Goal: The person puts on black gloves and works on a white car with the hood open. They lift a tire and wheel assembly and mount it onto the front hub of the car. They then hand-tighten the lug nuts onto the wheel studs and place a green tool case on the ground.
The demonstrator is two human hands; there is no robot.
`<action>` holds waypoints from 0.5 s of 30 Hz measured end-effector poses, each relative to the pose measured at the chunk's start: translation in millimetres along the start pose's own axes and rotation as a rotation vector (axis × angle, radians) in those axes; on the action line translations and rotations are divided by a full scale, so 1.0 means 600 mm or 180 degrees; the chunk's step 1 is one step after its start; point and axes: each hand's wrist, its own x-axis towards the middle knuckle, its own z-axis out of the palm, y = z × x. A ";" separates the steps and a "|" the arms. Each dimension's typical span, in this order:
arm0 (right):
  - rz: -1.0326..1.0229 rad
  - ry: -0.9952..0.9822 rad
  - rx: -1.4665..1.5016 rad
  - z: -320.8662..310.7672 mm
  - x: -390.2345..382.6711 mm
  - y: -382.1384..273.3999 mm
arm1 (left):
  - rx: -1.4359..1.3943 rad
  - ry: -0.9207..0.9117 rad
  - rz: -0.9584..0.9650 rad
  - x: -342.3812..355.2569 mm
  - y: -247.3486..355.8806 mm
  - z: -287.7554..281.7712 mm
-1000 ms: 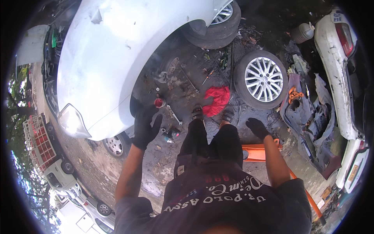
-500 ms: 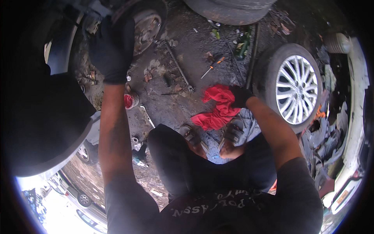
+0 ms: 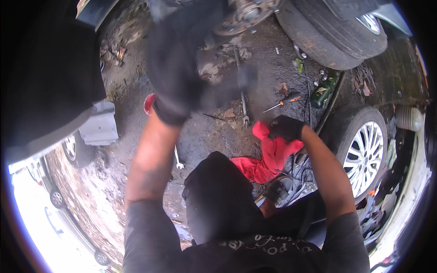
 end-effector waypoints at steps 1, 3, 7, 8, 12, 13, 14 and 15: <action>-0.0117 -0.0019 0.0378 -0.007 -0.005 -0.021 | -0.0756 -0.0300 -0.0564 -0.081 0.028 -0.004; 0.0160 0.0104 0.1012 -0.020 -0.019 -0.179 | -0.0918 -0.1301 -0.2274 -0.264 0.113 0.003; -0.0606 -0.0039 0.3170 0.033 0.037 -0.246 | -0.3255 -0.0476 -0.5702 -0.415 0.248 0.058; -0.0592 -0.0054 0.3281 0.048 0.047 -0.272 | -0.2953 -0.0817 -0.4798 -0.435 0.226 0.048; -0.0856 0.0160 0.3850 0.054 0.066 -0.298 | -0.2175 -0.1287 -0.4898 -0.395 0.178 -0.052; -0.0875 0.0094 0.3803 0.047 0.078 -0.285 | -0.1855 -0.1064 -0.5142 -0.356 0.171 -0.098; -0.0707 0.0425 0.2887 0.044 0.083 -0.282 | -0.1549 -0.1434 -0.5288 -0.363 0.151 -0.150; -0.0727 0.0782 0.2180 0.045 0.099 -0.259 | -0.1438 -0.1281 -0.5195 -0.347 0.147 -0.205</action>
